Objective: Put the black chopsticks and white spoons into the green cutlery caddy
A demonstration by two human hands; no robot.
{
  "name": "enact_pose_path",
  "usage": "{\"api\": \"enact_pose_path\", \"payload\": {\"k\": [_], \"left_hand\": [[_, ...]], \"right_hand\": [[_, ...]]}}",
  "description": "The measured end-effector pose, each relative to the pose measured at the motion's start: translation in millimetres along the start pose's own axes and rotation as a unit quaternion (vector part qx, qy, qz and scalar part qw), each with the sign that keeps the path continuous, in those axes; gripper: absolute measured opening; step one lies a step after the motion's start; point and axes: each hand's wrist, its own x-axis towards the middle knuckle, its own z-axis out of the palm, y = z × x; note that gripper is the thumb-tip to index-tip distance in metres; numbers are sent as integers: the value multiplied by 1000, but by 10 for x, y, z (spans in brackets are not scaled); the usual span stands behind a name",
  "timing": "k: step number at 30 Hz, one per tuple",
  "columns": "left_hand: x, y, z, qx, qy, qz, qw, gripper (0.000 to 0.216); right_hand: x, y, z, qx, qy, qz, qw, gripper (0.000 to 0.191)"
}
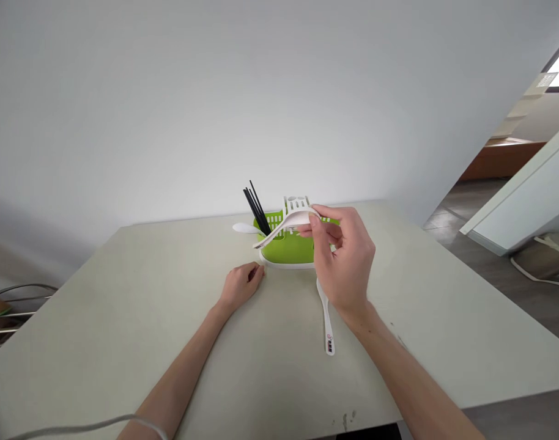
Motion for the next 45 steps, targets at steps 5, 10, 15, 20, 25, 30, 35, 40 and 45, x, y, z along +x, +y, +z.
{"api": "enact_pose_path", "payload": {"k": [5,10,15,20,25,30,35,40,45], "left_hand": [[0,9,-8,4,-4,-2,1000,37],[-2,1,-3,3,-3,1,1000,37],[-3,2,1,0,-1,2,1000,36],[-7,-4,8,-9,3,4,1000,37],[-5,-9,15,-10,4,9,1000,36],[2,-10,19,-3,12,12,1000,37],[4,-20,21,1,15,19,1000,36],[8,-12,16,0,13,21,1000,32],[11,-10,22,2,10,18,1000,32]], "right_hand": [[66,13,89,-25,6,-80,996,18],[70,47,173,-62,-2,-148,987,15],[-27,113,266,-111,-48,-176,977,18],[-165,145,333,-180,-75,-169,966,16],[-255,180,417,-212,-98,-179,956,15],[-313,252,565,-220,-113,-153,957,12],[-334,296,732,-220,-139,-106,960,11],[-328,305,838,-210,-168,-81,960,14],[-320,320,879,-209,-190,-64,957,21]]}}
